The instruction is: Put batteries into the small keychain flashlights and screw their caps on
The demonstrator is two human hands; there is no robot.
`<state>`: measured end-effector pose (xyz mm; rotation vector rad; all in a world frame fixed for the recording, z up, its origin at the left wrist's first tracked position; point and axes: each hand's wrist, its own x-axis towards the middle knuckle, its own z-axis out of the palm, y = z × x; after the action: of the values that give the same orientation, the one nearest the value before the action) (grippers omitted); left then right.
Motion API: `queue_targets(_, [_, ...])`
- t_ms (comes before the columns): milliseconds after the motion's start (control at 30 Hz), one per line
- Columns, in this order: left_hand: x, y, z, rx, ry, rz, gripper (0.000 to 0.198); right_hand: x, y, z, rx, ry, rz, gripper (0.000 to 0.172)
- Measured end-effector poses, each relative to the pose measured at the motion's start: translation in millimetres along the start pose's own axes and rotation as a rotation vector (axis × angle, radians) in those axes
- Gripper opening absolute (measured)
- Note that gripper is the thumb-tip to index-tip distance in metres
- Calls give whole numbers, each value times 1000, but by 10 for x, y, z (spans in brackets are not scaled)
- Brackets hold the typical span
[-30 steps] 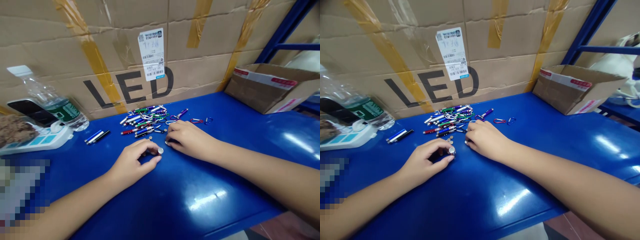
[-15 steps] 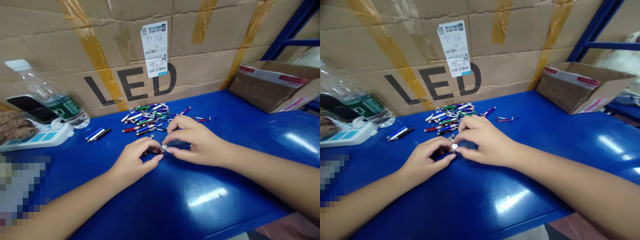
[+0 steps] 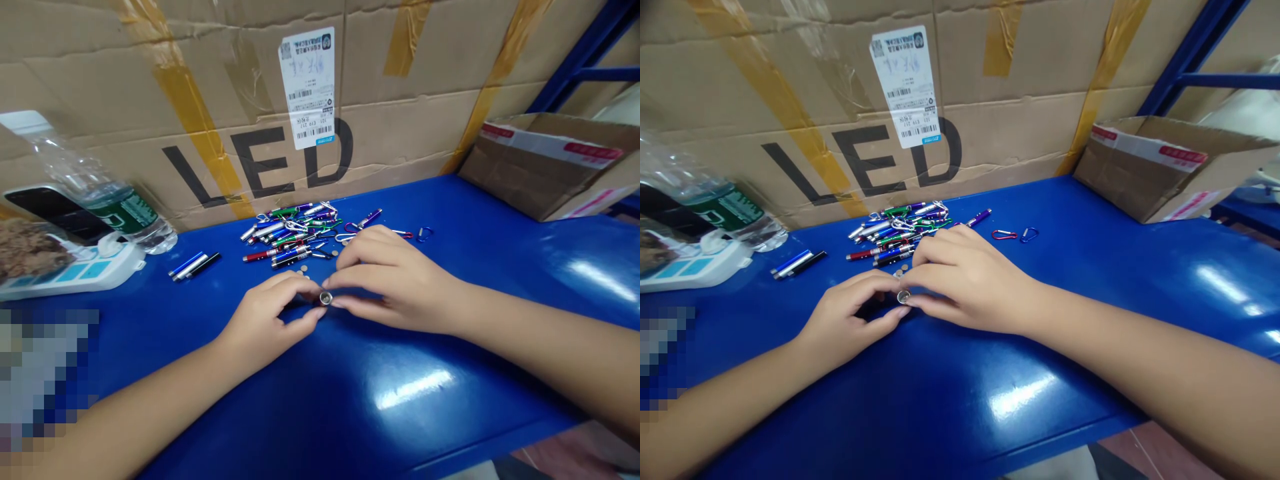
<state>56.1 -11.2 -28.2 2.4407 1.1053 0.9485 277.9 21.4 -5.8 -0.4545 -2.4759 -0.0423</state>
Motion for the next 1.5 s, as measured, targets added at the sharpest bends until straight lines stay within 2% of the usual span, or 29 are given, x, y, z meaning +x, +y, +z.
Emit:
queue_targets(167, [6, 24, -13, 41, 33, 44, 6, 4, -11, -64, -68, 10, -71, 18])
queue_targets(333, [7, 26, -27, 108, 16, 55, 8, 9, -37, -86, -138, -64, -92, 21])
queue_targets(600, [-16, 4, 5, 224, 29, 80, 10, 20, -103, 22, -174, -111, -66, 28])
queue_targets(733, [-7, -9, 11, 214, 29, 82, 9, 19, -103, 49, -75, -104, -1, 24])
queue_targets(867, [10, -13, 3, 137, 48, 32, 8, 23, -11, -55, -5, -44, 219, 20])
queue_targets(967, [17, -1, -3, 100, 61, -13, 8, 12, 107, -111, -48, -97, 288, 18])
queue_targets(1100, [15, -3, -18, 63, 127, -126, 8, -10, 186, 7, -73, -226, 255, 19])
queue_targets(1267, [-4, -102, -23, -59, 333, -196, 10, 11, 100, 290, -114, -274, 177, 37])
queue_targets(1367, [-3, -131, -15, -67, 324, -205, 11, 24, 73, 357, -128, -288, 119, 41])
queue_targets(1500, [15, -90, -19, 0, 257, -210, 9, 32, 98, 317, -117, -288, 108, 28])
